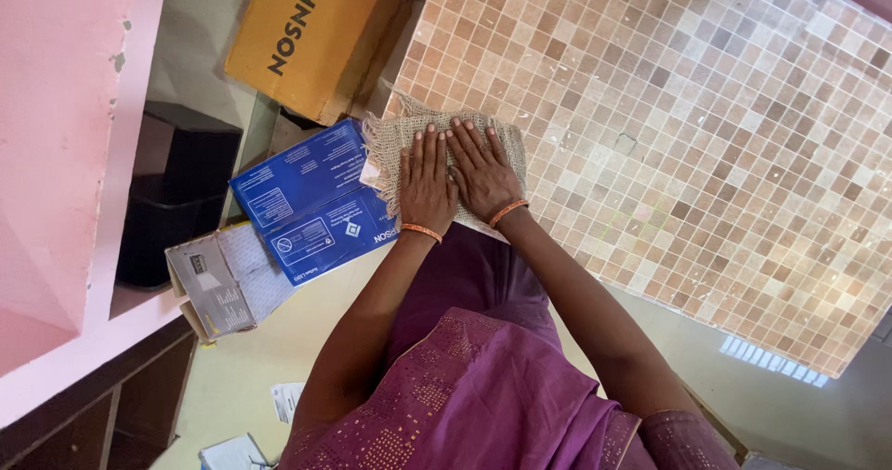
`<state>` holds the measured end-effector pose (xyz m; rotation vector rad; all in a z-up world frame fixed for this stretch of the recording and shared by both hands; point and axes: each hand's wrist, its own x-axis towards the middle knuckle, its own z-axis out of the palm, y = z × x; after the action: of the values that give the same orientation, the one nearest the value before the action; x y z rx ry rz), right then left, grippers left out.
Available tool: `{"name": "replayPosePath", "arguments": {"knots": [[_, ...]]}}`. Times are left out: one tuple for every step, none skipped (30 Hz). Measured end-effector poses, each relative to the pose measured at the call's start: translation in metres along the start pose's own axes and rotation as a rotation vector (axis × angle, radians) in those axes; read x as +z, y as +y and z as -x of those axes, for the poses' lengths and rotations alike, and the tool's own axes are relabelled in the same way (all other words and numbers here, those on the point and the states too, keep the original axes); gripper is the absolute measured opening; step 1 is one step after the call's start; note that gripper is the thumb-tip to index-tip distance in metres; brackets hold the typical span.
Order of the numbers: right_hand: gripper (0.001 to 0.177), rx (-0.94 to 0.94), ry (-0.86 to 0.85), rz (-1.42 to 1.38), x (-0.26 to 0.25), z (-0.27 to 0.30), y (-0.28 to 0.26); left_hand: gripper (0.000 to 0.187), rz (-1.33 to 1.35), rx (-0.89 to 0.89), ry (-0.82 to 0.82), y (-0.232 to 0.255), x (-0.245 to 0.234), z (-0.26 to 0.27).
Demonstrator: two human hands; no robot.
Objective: The person wipes a tiled counter and then a wooden cabinet using a cloth, handling the cloth with both hands.
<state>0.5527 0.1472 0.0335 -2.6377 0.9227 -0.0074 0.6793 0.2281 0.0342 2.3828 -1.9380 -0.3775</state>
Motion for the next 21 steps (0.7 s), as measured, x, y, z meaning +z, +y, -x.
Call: {"name": "replayPosePath", "arguments": {"knots": [[0.062, 0.023, 0.015, 0.007, -0.001, 0.005, 0.007, 0.074, -0.013, 0.033, 0.025, 0.006, 0.002, -0.004], [0.062, 0.047, 0.029, 0.013, -0.002, 0.01, 0.014, 0.075, -0.026, 0.06, 0.011, 0.013, 0.005, -0.009], [0.062, 0.072, 0.04, 0.018, -0.003, 0.018, 0.022, 0.075, -0.038, 0.088, -0.008, 0.021, 0.007, -0.014], [0.062, 0.102, 0.049, 0.009, -0.005, 0.025, 0.03, 0.075, -0.051, 0.116, -0.026, 0.03, 0.01, -0.018], [0.062, 0.136, 0.063, 0.001, -0.006, 0.031, 0.037, 0.074, -0.044, 0.141, -0.015, 0.039, 0.012, -0.023], [0.062, 0.169, 0.077, -0.006, -0.009, 0.037, 0.046, 0.074, -0.038, 0.166, -0.004, 0.05, 0.014, -0.029], [0.062, 0.202, 0.089, -0.01, -0.011, 0.044, 0.054, 0.073, -0.031, 0.194, 0.002, 0.061, 0.015, -0.033], [0.062, 0.234, 0.101, -0.014, -0.013, 0.051, 0.063, 0.073, -0.027, 0.232, -0.01, 0.072, 0.016, -0.038], [0.062, 0.263, 0.11, -0.021, -0.015, 0.06, 0.072, 0.073, -0.025, 0.266, -0.024, 0.082, 0.017, -0.043], [0.061, 0.296, 0.119, -0.024, -0.016, 0.072, 0.08, 0.073, -0.022, 0.3, -0.039, 0.094, 0.019, -0.047], [0.061, 0.323, 0.133, -0.03, -0.018, 0.08, 0.088, 0.073, -0.013, 0.321, -0.05, 0.105, 0.02, -0.051], [0.061, 0.35, 0.148, -0.035, -0.02, 0.088, 0.096, 0.073, -0.005, 0.343, -0.062, 0.119, 0.021, -0.055], [0.061, 0.375, 0.162, -0.044, -0.021, 0.097, 0.104, 0.073, 0.003, 0.373, -0.079, 0.131, 0.023, -0.057], [0.061, 0.399, 0.175, -0.053, -0.022, 0.106, 0.114, 0.073, -0.012, 0.4, -0.074, 0.142, 0.024, -0.061], [0.061, 0.426, 0.184, -0.06, -0.023, 0.117, 0.123, 0.072, -0.021, 0.427, -0.073, 0.155, 0.027, -0.063], [0.062, 0.455, 0.175, -0.054, -0.023, 0.127, 0.131, 0.072, -0.029, 0.455, -0.071, 0.169, 0.031, -0.065], [0.062, 0.477, 0.168, -0.044, -0.024, 0.135, 0.142, 0.072, -0.034, 0.469, -0.077, 0.184, 0.034, -0.068], [0.063, 0.499, 0.161, -0.033, -0.025, 0.142, 0.152, 0.072, -0.038, 0.484, -0.084, 0.199, 0.037, -0.071], [0.063, 0.521, 0.168, -0.05, -0.026, 0.154, 0.16, 0.072, -0.044, 0.502, -0.103, 0.211, 0.039, -0.068], [0.062, 0.543, 0.175, -0.066, -0.027, 0.165, 0.171, 0.071, -0.052, 0.525, -0.115, 0.224, 0.041, -0.069], [0.062, 0.568, 0.176, -0.08, -0.027, 0.18, 0.181, 0.071, -0.054, 0.547, -0.131, 0.239, 0.046, -0.072]]}}
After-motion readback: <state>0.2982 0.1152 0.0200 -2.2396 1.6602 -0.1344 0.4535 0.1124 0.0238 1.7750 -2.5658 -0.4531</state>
